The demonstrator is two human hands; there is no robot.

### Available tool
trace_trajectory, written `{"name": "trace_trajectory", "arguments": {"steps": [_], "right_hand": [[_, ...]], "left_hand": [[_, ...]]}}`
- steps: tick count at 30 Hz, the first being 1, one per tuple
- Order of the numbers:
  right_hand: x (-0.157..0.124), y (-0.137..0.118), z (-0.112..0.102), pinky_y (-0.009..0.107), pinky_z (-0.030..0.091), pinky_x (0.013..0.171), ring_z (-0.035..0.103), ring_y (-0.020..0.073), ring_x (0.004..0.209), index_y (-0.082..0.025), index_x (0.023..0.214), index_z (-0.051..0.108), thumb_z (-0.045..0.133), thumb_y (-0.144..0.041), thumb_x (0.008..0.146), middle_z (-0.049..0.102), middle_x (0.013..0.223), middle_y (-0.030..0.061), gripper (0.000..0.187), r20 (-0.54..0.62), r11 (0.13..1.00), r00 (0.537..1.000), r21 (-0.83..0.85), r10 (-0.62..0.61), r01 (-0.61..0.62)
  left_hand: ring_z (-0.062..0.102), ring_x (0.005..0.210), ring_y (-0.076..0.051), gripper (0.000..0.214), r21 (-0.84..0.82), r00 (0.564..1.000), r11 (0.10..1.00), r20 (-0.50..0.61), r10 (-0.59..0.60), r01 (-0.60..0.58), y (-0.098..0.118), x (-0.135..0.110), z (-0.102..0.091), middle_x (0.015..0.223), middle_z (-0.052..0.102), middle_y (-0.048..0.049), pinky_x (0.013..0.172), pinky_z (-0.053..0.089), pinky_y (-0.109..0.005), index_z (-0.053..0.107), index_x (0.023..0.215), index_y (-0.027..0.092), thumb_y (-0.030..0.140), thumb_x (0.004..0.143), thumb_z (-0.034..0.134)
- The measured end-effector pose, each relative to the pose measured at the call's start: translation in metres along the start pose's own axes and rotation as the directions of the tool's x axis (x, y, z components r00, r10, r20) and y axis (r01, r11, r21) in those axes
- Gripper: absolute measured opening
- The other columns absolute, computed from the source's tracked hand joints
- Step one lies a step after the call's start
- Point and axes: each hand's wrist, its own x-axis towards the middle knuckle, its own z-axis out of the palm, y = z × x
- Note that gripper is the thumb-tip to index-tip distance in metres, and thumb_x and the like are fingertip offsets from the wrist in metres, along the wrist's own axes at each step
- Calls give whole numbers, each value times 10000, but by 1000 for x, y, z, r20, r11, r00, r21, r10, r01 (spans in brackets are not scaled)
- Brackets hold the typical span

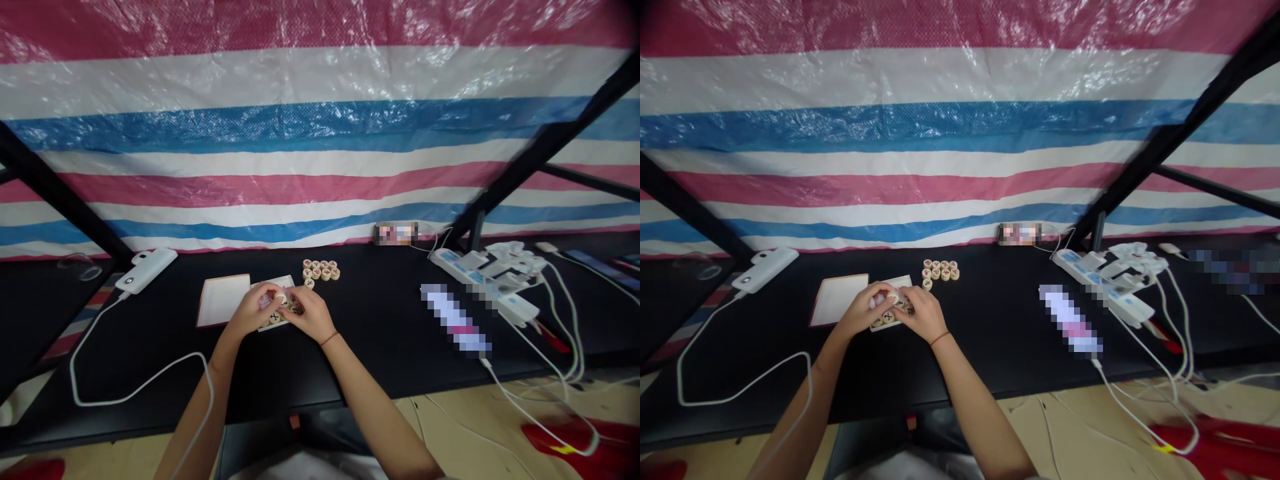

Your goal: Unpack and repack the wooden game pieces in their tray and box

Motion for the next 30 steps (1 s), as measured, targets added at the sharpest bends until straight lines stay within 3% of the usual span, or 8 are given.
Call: {"name": "trace_trajectory", "arguments": {"steps": [6,8,11,14,18,23,27,30], "right_hand": [[0,2,-3,256,490,684,584,136,661,-205,1027,632,532,-358,888,658,829,35,230,-82,999,996,29,23,-21],[0,12,-12,261,482,664,562,139,647,-192,1030,625,534,-368,875,643,816,37,251,-191,992,973,21,129,-127],[0,35,-25,280,465,650,540,153,651,-171,994,629,533,-392,849,633,823,51,281,-328,943,894,-27,305,-332],[-3,59,-30,296,449,665,536,168,654,-162,929,650,546,-375,808,609,738,35,266,-252,901,886,-95,390,-423],[-5,67,-29,307,440,692,540,177,672,-171,915,670,568,-344,777,589,696,23,244,-142,868,886,-183,442,-462],[-1,36,-24,301,475,718,562,163,714,-178,1114,609,546,-395,844,637,825,39,353,-200,951,930,56,308,-303],[1,9,-10,288,498,723,589,151,719,-202,1042,618,641,-413,803,672,862,28,321,-69,965,984,217,167,-148],[0,3,-2,276,506,709,614,148,721,-203,991,639,625,-392,821,689,860,26,255,-58,960,987,249,149,-131]], "left_hand": [[676,862,-183,278,-380,984,908,45,-171,175,-3,0,15,980,693,-71,730,552,-280,609,947,193,436,815,633],[687,858,-183,290,-418,976,886,7,-217,200,-7,0,16,1004,693,-72,717,562,-273,607,920,193,448,793,657],[697,844,-178,342,-439,960,875,-87,-267,204,-15,2,17,945,690,-52,752,572,-293,593,987,199,472,789,650],[693,855,-179,360,-447,949,876,-153,-276,183,-20,4,18,926,690,-51,788,571,-316,601,1028,198,469,794,640],[685,875,-182,403,-443,953,876,-130,-273,190,-22,4,22,926,700,-51,783,569,-310,596,1104,200,400,765,682],[660,786,-150,341,-234,977,969,-173,-121,79,-19,1,30,886,654,-35,717,556,-278,596,1111,200,339,804,640],[624,791,-135,240,67,980,990,-152,131,-122,-9,-2,34,940,623,-26,753,527,-271,613,1055,221,213,816,614],[624,851,-159,217,185,974,965,-96,207,-187,-3,-3,34,937,639,-28,800,509,-293,599,1052,222,180,839,586]]}}
